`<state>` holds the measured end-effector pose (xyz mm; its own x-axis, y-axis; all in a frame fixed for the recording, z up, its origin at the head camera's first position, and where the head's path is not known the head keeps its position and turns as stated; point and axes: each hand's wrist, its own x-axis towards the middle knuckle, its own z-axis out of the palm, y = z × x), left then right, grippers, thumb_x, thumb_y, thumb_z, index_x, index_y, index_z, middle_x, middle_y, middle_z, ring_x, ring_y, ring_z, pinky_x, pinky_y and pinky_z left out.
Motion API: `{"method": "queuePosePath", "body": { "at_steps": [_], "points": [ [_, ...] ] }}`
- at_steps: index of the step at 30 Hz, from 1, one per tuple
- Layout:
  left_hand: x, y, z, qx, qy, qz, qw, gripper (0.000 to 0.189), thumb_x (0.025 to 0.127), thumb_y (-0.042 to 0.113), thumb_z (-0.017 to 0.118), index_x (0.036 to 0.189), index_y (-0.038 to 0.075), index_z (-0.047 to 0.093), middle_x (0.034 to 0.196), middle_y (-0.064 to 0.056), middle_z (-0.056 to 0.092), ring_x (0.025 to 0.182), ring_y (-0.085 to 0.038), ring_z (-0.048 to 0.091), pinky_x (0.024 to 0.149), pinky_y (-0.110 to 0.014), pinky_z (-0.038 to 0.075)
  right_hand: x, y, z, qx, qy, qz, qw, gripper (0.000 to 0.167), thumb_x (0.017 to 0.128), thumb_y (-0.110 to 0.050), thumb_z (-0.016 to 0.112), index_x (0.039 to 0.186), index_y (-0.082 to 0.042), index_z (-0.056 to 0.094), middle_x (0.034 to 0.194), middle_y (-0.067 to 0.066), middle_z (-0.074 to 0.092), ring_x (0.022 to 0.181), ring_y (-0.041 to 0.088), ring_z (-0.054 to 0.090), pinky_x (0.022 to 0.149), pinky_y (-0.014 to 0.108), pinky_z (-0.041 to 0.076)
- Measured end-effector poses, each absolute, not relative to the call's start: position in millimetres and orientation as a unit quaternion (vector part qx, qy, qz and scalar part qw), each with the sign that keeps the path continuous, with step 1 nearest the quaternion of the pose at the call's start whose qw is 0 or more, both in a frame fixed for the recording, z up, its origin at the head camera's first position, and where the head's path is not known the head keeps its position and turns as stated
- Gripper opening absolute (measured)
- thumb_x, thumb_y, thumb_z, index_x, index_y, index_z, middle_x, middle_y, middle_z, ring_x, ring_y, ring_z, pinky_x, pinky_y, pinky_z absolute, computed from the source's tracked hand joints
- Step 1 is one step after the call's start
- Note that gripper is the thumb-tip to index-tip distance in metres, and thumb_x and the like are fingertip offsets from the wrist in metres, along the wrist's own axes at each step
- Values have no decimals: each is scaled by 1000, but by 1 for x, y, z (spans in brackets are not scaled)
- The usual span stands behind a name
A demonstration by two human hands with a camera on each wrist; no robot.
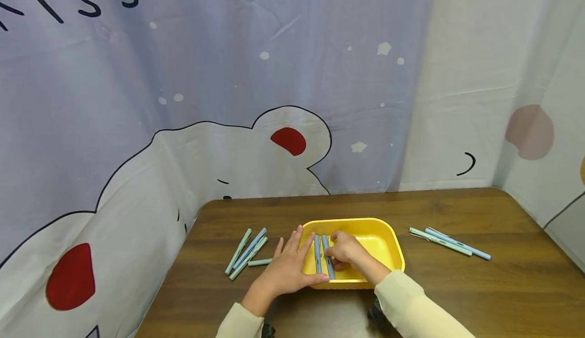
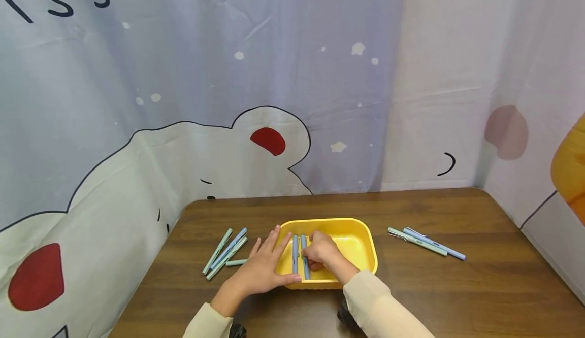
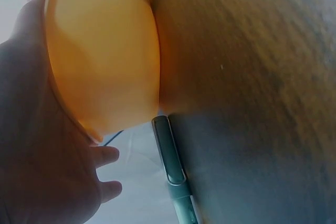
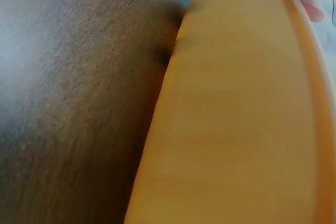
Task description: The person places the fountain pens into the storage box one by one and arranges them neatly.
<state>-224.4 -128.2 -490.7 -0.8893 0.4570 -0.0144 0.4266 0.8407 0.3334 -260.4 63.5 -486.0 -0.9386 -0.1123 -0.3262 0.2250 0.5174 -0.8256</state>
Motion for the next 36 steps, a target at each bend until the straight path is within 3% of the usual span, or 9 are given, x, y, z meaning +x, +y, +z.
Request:
{"method": "queuePosePath", "body": {
  "at_steps": [8, 14, 18, 22, 27, 36],
  "points": [
    [-224, -128, -489, 227, 960, 158, 48, 106, 84, 80, 56, 164, 20, 20, 170, -13, 1, 156, -33, 10, 122, -62, 8, -249, 74, -470, -8, 849, -502, 166, 49, 92, -3, 69, 137, 6, 52, 89, 12, 63, 68, 22, 62, 62, 34, 57],
    [-224, -128, -487, 227, 960, 155, 48, 105, 85, 79, 57, 164, 20, 21, 170, -14, 2, 156, -32, 10, 122, -62, 9, -243, 87, -451, -51, 852, -504, 133, 41, 91, -5, 69, 130, 4, 60, 103, 13, 65, 81, 25, 64, 70, 37, 57],
    [-224, -127, -487, 230, 960, 154, 47, 106, 84, 80, 57, 164, 20, 21, 170, -15, 3, 156, -32, 11, 122, -62, 10, -239, 99, -443, -77, 870, -477, 103, 41, 92, -12, 72, 130, 0, 63, 119, 17, 67, 99, 29, 66, 82, 42, 56],
    [-224, -127, -487, 232, 960, 153, 48, 107, 84, 81, 56, 164, 20, 20, 170, -15, 3, 156, -32, 11, 122, -62, 10, -234, 116, -436, -110, 867, -476, 97, 45, 93, -19, 72, 134, -1, 62, 131, 19, 63, 112, 31, 64, 93, 48, 53],
    [-225, -128, -488, 230, 960, 155, 48, 106, 84, 79, 58, 164, 20, 20, 170, -14, 2, 156, -31, 10, 122, -61, 9, -227, 137, -429, -145, 857, -485, 96, 50, 95, -26, 72, 139, -5, 58, 141, 20, 57, 118, 34, 63, 95, 48, 54],
    [-225, -129, -492, 231, 961, 145, 42, 109, 82, 83, 55, 164, 20, 21, 170, -14, 2, 156, -34, 12, 122, -62, 11, -221, 180, -425, -207, 865, -457, 26, 58, 98, -24, 70, 148, -5, 48, 151, 23, 45, 130, 48, 53, 99, 56, 51]
  ]
}}
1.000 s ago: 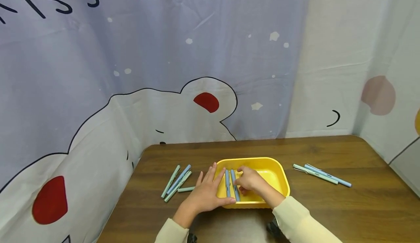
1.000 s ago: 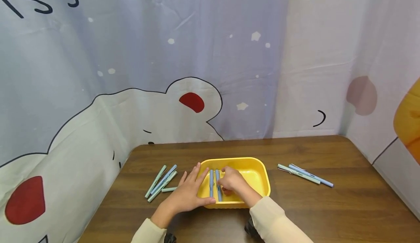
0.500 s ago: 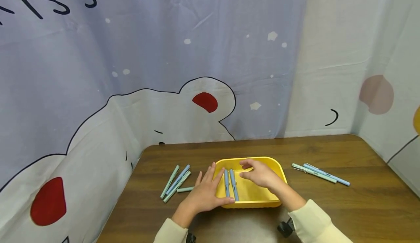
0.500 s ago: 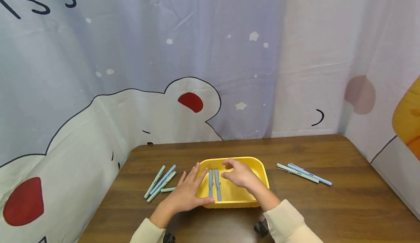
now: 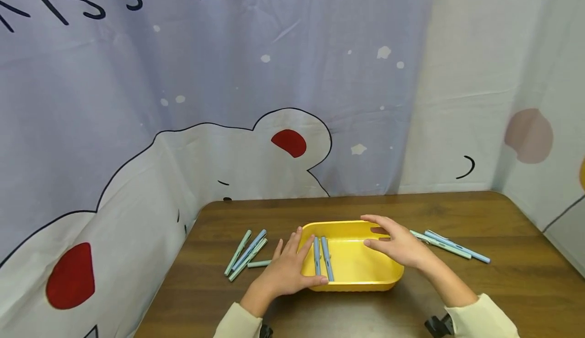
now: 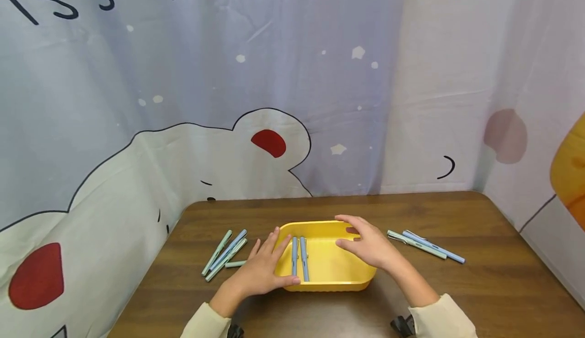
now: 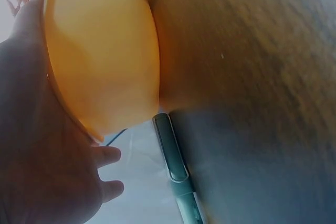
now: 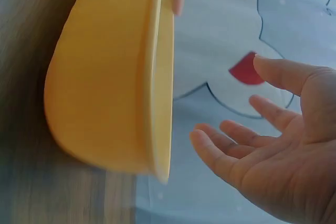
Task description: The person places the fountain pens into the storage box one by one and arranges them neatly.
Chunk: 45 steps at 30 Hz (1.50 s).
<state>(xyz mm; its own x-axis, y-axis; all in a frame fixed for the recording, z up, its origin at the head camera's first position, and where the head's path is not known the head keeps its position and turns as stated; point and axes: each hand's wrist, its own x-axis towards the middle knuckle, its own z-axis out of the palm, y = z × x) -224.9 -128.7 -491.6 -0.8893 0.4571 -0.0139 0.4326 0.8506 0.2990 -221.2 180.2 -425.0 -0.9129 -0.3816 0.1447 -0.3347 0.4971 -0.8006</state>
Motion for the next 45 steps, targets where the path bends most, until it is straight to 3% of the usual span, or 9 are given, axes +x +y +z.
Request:
{"method": "queuePosePath", "body": {
  "at_steps": [8, 14, 19, 38, 45],
  "points": [
    [-225, -129, -490, 235, 960, 148, 43, 110, 82, 84, 54, 164, 20, 20, 170, -14, 1, 156, -33, 12, 122, -62, 11, -217, 210, -430, -208, 891, -395, -77, 57, 96, -19, 72, 147, -6, 50, 147, 22, 49, 130, 48, 51, 98, 60, 49],
    [-224, -129, -490, 235, 960, 148, 45, 110, 81, 85, 52, 164, 20, 20, 170, -15, 2, 156, -34, 12, 122, -62, 11, -214, 226, -435, -194, 914, -337, -114, 61, 95, -24, 73, 149, -11, 49, 150, 26, 44, 127, 51, 51, 94, 68, 46],
    [-224, -128, -490, 232, 960, 150, 48, 109, 82, 84, 54, 164, 21, 20, 170, -14, 2, 156, -32, 11, 122, -61, 10, -217, 240, -448, -183, 924, -306, -140, 64, 92, -19, 76, 149, -9, 48, 149, 30, 42, 127, 55, 48, 94, 73, 42],
    [-224, -128, -488, 234, 959, 153, 51, 107, 83, 81, 57, 164, 21, 20, 170, -15, 2, 156, -33, 12, 122, -62, 10, -223, 270, -485, -139, 957, -244, -69, 70, 91, -20, 77, 150, -4, 43, 147, 38, 38, 127, 63, 39, 91, 77, 39],
    [-225, -128, -491, 233, 959, 156, 49, 107, 83, 81, 57, 164, 21, 20, 170, -14, 0, 156, -33, 12, 122, -62, 9, -222, 272, -489, -136, 964, -218, -69, 67, 89, -20, 77, 146, -1, 47, 141, 38, 44, 123, 63, 44, 90, 76, 40]
  ]
}}
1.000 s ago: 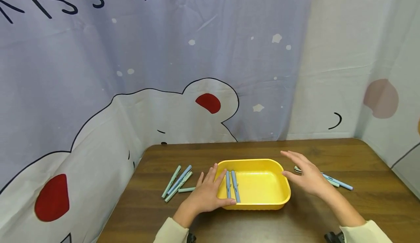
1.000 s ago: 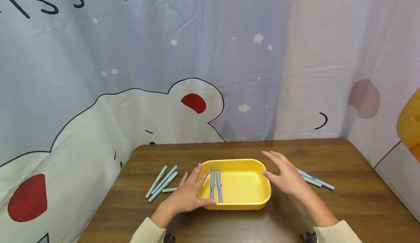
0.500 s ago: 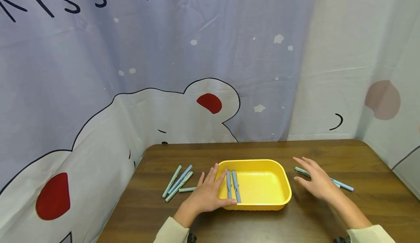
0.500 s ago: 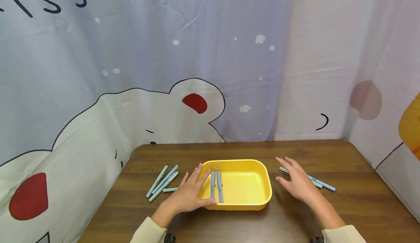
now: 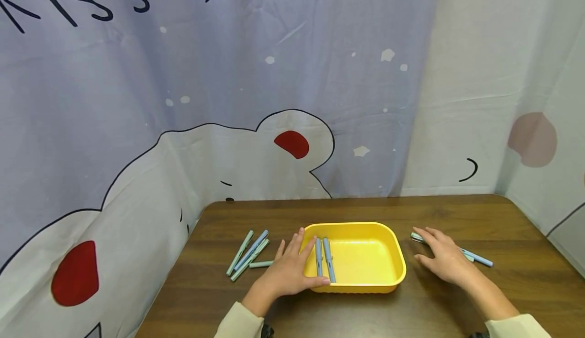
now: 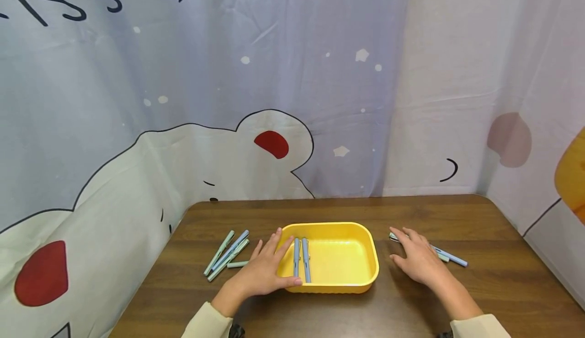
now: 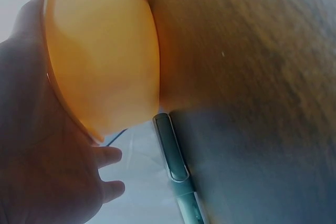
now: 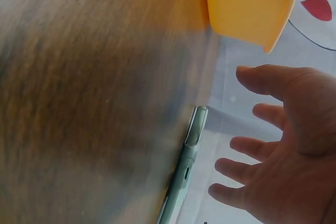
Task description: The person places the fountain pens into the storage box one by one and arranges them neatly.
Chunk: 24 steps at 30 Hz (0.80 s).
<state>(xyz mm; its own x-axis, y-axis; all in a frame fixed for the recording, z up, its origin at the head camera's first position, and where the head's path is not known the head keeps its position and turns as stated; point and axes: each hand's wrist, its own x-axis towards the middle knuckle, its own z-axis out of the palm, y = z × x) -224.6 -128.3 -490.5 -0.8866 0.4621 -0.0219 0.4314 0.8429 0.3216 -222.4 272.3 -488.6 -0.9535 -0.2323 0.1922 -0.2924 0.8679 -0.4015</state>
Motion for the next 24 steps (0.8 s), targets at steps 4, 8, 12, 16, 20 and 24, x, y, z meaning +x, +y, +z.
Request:
{"method": "queuePosePath", "body": {
  "at_steps": [4, 8, 12, 16, 20, 24],
  "points": [
    [-225, -128, -491, 231, 959, 155, 51, 108, 82, 82, 56, 164, 22, 19, 171, -12, -1, 156, -32, 11, 122, -62, 10, -222, 273, -489, 133, -967, 209, 63, 66, 89, -21, 76, 146, -1, 48, 138, 35, 47, 121, 61, 45, 88, 75, 41],
    [-225, -128, -491, 230, 959, 155, 51, 107, 82, 82, 56, 164, 22, 20, 171, -13, 0, 156, -32, 12, 122, -62, 10, -223, 275, -490, 129, -969, 205, 51, 66, 90, -22, 75, 146, -1, 47, 136, 35, 49, 120, 61, 45, 86, 76, 40],
    [-224, -128, -491, 228, 959, 157, 53, 108, 83, 82, 56, 164, 22, 19, 171, -12, 0, 156, -33, 12, 122, -62, 10, -225, 276, -492, 125, -972, 198, 37, 65, 90, -22, 74, 146, 0, 48, 135, 37, 49, 119, 61, 45, 86, 77, 40],
    [-224, -128, -491, 227, 960, 156, 52, 108, 82, 83, 55, 164, 22, 19, 171, -11, -1, 156, -32, 12, 122, -62, 9, -228, 278, -493, 121, -974, 190, 24, 64, 91, -23, 75, 145, 0, 50, 136, 38, 48, 120, 61, 45, 87, 77, 40],
    [-224, -129, -492, 226, 960, 156, 53, 109, 82, 83, 55, 164, 23, 18, 171, -11, -1, 156, -32, 12, 122, -62, 10, -230, 279, -495, 122, -975, 185, 30, 62, 90, -22, 76, 143, 0, 53, 134, 38, 50, 118, 59, 46, 87, 75, 42],
    [-224, -129, -491, 233, 958, 160, 47, 108, 82, 82, 56, 164, 21, 20, 170, -14, 2, 156, -33, 14, 121, -63, 11, -232, 280, -498, 128, -975, 173, 50, 59, 87, -16, 78, 139, 1, 56, 128, 34, 55, 114, 55, 49, 87, 70, 45]
  ]
}}
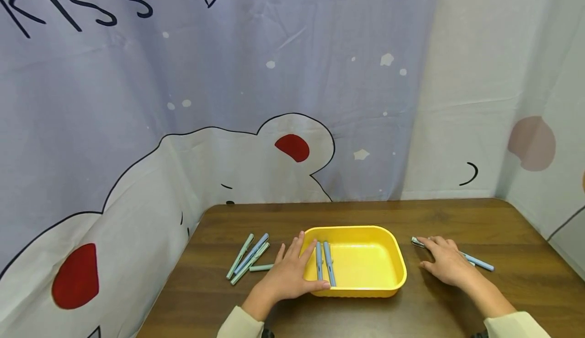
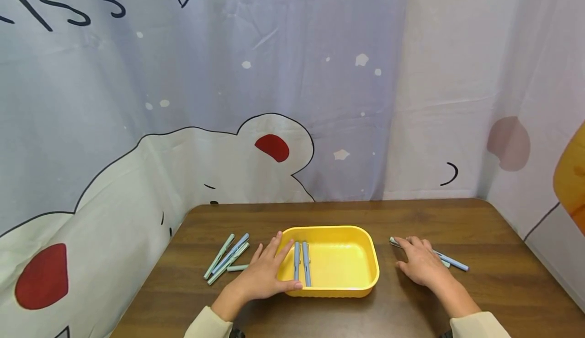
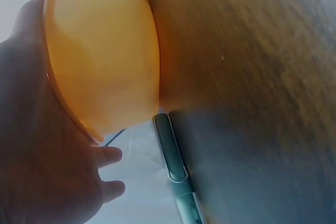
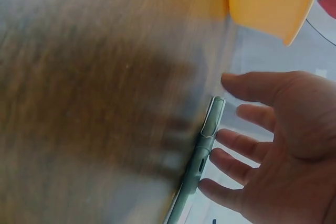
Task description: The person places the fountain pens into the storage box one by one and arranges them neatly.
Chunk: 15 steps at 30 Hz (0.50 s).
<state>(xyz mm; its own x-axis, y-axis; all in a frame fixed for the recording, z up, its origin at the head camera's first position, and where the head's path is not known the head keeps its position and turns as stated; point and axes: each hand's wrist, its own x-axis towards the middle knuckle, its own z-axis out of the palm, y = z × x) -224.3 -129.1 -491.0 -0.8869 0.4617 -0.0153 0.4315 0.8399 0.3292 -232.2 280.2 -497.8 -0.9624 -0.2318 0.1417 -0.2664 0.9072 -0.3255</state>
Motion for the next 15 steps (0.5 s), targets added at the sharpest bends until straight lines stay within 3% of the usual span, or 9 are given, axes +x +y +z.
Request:
{"method": "queuePosePath", "body": {
  "at_steps": [7, 15],
  "points": [
    [-223, -129, -490, 239, 956, 164, 40, 107, 83, 81, 57, 163, 18, 23, 170, -17, 5, 155, -35, 16, 120, -64, 13, -239, 283, -500, 132, -977, 155, 65, 47, 82, 1, 77, 127, 2, 63, 115, 23, 60, 107, 50, 52, 80, 65, 49],
    [-223, -128, -492, 235, 957, 165, 42, 107, 83, 80, 58, 163, 19, 23, 170, -15, 4, 155, -34, 15, 121, -64, 12, -246, 283, -500, 144, -977, 153, 30, 26, 82, 0, 75, 107, -5, 70, 102, 15, 64, 96, 41, 61, 81, 58, 52]
  ]
}}
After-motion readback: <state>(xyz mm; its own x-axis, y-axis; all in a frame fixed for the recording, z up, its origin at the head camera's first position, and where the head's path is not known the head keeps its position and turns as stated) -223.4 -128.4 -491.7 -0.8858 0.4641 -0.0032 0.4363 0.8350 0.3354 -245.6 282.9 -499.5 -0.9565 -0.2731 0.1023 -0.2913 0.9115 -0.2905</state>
